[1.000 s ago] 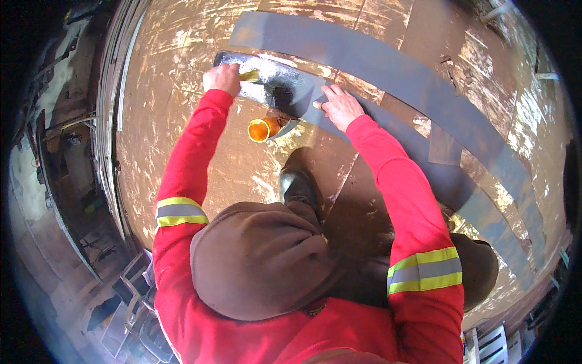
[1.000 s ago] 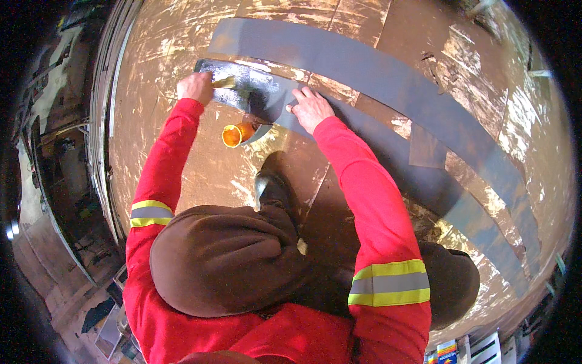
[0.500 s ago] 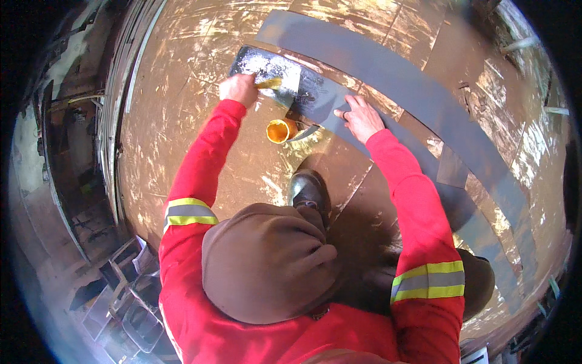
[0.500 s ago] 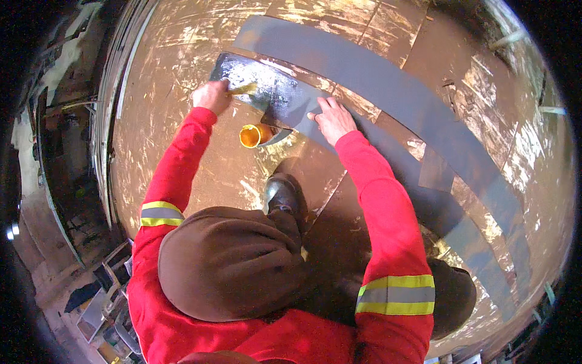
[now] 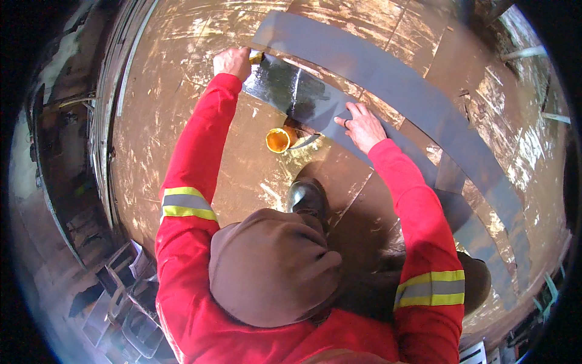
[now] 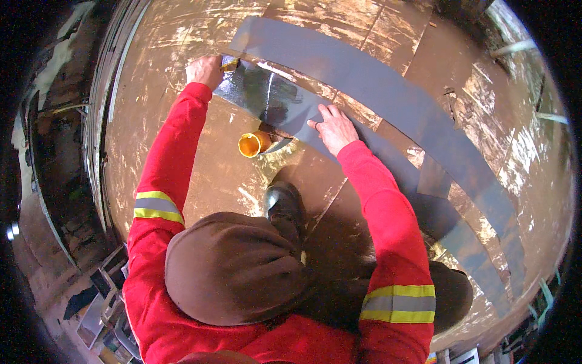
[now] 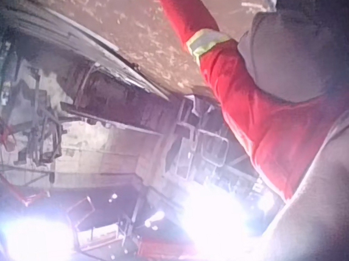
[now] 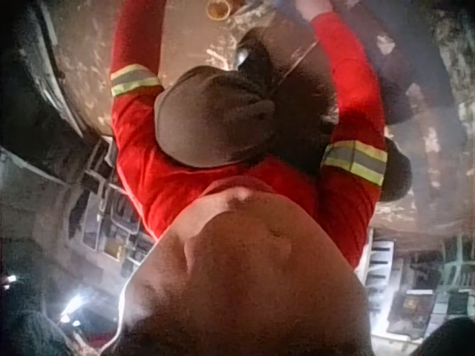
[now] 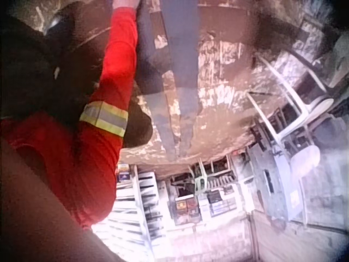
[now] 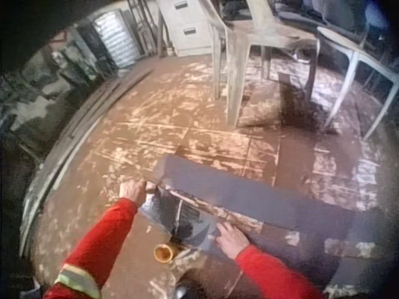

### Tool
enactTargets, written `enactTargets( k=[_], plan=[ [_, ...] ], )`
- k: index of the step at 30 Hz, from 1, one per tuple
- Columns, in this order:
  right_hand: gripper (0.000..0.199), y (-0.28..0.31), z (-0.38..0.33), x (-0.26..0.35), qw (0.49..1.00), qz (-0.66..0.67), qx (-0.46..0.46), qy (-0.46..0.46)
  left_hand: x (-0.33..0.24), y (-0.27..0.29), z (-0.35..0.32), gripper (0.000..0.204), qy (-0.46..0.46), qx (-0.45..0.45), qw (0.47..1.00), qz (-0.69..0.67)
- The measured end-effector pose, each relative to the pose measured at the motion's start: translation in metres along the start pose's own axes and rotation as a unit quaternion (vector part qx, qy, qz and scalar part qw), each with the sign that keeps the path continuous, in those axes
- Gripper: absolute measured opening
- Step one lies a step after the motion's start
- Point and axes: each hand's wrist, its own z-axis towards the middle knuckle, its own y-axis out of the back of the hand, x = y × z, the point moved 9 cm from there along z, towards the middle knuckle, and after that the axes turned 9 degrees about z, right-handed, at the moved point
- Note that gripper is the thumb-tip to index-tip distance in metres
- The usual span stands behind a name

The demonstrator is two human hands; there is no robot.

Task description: The person walks through a workshop, picks up a small rectangular piece of material, and uses a utility knife to cut it. They then retrieve a small container of adhesive and a brush, and proceed to apply the adhesive to the cut piece and a larger metal surface on the floor.

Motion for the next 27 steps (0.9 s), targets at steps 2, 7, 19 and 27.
enactTargets(
  k=[2,7,19,27],
  plan=[
    [0.036,0.003,0.001,0.002,1.000,-0.006,0.003,-0.001,0.015,0.009,-0.001,0.020,0.051,0.044,0.997,-0.030],
    [0.037,0.002,0.001,0.002,1.000,0.001,0.001,-0.002,0.061,-0.010,0.008,0.024,0.065,0.062,0.995,-0.040],
    [0.037,0.002,0.003,0.003,1.000,0.008,0.000,-0.004,0.115,-0.061,0.034,0.017,0.125,0.084,0.988,0.030],
    [0.038,0.002,0.002,-0.001,1.000,0.006,0.012,-0.017,0.061,0.006,0.009,0.024,0.040,0.053,0.993,-0.098]
  ],
)
